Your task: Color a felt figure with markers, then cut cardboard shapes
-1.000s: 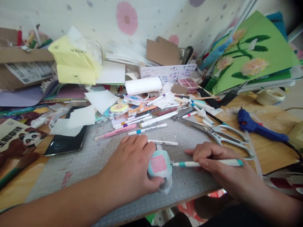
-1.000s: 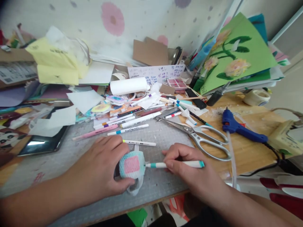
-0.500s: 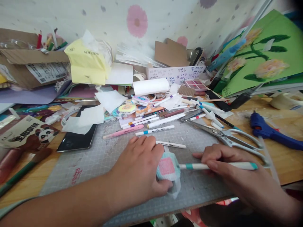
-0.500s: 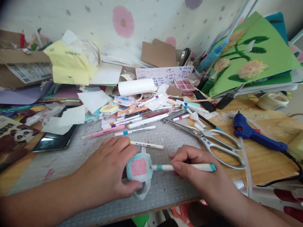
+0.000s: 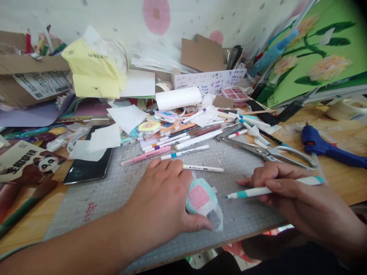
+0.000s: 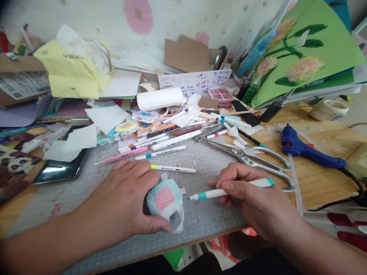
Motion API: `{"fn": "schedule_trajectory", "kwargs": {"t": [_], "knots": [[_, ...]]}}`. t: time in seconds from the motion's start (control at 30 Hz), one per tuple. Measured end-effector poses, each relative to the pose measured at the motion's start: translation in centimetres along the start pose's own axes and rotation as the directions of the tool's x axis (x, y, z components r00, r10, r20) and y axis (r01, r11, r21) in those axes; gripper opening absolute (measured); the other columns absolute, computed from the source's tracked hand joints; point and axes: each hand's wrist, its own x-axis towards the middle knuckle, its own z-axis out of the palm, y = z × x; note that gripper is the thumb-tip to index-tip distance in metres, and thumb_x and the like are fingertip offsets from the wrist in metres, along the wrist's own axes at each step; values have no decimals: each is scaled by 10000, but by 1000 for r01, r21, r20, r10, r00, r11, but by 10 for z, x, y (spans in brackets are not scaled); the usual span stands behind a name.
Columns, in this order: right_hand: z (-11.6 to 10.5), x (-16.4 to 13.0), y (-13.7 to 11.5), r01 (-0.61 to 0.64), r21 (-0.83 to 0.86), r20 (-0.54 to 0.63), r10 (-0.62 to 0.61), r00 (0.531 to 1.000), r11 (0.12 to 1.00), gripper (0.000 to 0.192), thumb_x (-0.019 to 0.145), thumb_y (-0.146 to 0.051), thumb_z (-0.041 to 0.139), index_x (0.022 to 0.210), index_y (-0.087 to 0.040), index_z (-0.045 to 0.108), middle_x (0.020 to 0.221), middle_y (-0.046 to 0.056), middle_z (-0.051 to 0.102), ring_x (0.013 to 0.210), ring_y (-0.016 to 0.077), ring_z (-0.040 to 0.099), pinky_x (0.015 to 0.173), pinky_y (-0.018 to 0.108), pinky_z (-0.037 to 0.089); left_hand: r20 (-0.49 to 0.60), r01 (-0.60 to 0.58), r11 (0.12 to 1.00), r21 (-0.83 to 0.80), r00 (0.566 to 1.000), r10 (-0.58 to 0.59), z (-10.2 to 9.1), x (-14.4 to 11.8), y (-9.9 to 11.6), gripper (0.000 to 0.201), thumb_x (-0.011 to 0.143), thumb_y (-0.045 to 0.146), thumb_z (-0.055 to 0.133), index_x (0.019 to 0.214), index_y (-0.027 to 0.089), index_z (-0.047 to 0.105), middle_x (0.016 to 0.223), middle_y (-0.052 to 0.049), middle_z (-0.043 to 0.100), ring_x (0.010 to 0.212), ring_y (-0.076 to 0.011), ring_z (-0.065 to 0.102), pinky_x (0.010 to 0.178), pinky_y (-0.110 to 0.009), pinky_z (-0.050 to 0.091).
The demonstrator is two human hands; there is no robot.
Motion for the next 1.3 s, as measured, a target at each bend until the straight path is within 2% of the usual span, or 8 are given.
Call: {"fn": "schedule_trajectory", "kwargs": {"t": [0.1, 0.17, 0.3, 0.47, 0.73, 0.87, 1.0, 1.3], "knots": [[-2, -1, 0, -12, 37, -20, 12, 1000, 999, 122, 602, -275, 828, 597, -225, 717, 504, -11, 597, 609, 134, 646, 617, 174, 501, 43, -24, 998, -49, 999, 26, -5, 2, -3, 746, 515, 882, 562, 776, 185, 603, 833, -60, 546, 863, -323, 534, 864, -538, 361], [-2, -1, 0, -14, 39, -25, 15, 1000, 999, 123, 609, -272, 821, 594, -214, 714, 522, -3, 614, 563, 111, 620, 547, 147, 471, 53, -57, 990, -132, 996, 65, -8, 3, -6, 774, 504, 815, 659, 957, 189, 618, 921, -63, 537, 913, -322, 522, 880, -524, 364], [-3, 1, 0, -12, 28, -30, 13, 999, 1000, 158, 596, -298, 824, 575, -196, 705, 565, 7, 652, 447, 67, 515, 517, 153, 462, 108, -164, 940, -299, 973, 204, -12, 4, -11, 805, 581, 388, 787, 1311, 305, 459, 1072, -42, 486, 1023, -301, 483, 931, -479, 359], [-5, 1, 1, -16, 14, -27, 16, 1000, 1000, 184, 576, -346, 832, 587, -210, 709, 499, -2, 605, 497, 110, 527, 462, 168, 419, 170, -178, 918, -355, 953, 250, -15, 5, -17, 732, 615, 133, 595, 1303, 350, 465, 1041, -24, 489, 1012, -265, 482, 931, -448, 353], [-2, -1, 5, 27, -4, -22, -27, 999, 1000, 175, 597, -342, 827, 610, -212, 710, 622, 7, 656, 579, 126, 553, 513, 192, 412, 66, -144, 958, -250, 984, 165, -8, 5, -10, 442, 657, 268, 659, 1093, 283, 582, 967, -22, 500, 944, -261, 493, 841, -447, 342], [2, -1, 7, 92, -19, -42, -92, 995, 996, 144, 656, -319, 816, 677, -215, 720, 616, -6, 643, 578, 122, 519, 539, 210, 400, -77, -49, 998, -26, 996, 47, -7, 3, -5, 516, 594, 513, 746, 971, 190, 607, 974, -73, 516, 964, -324, 473, 825, -508, 320], [2, 2, 10, 121, -100, -1, -122, 993, 988, 160, 696, -331, 802, 744, -210, 708, 640, -10, 640, 615, 132, 518, 564, 221, 393, -88, -9, 998, 62, 996, 15, -9, 2, -2, 631, 552, 653, 743, 925, 161, 614, 992, -107, 531, 987, -350, 472, 838, -526, 314], [6, 15, 8, 173, -294, 102, -149, 983, 940, 165, 754, -360, 739, 747, -206, 683, 675, 0, 640, 628, 156, 538, 570, 246, 401, -59, -14, 1000, -22, 998, 13, -7, 2, 2, 502, 612, 523, 735, 952, 175, 611, 1004, -93, 544, 1032, -347, 457, 900, -556, 280]]}}
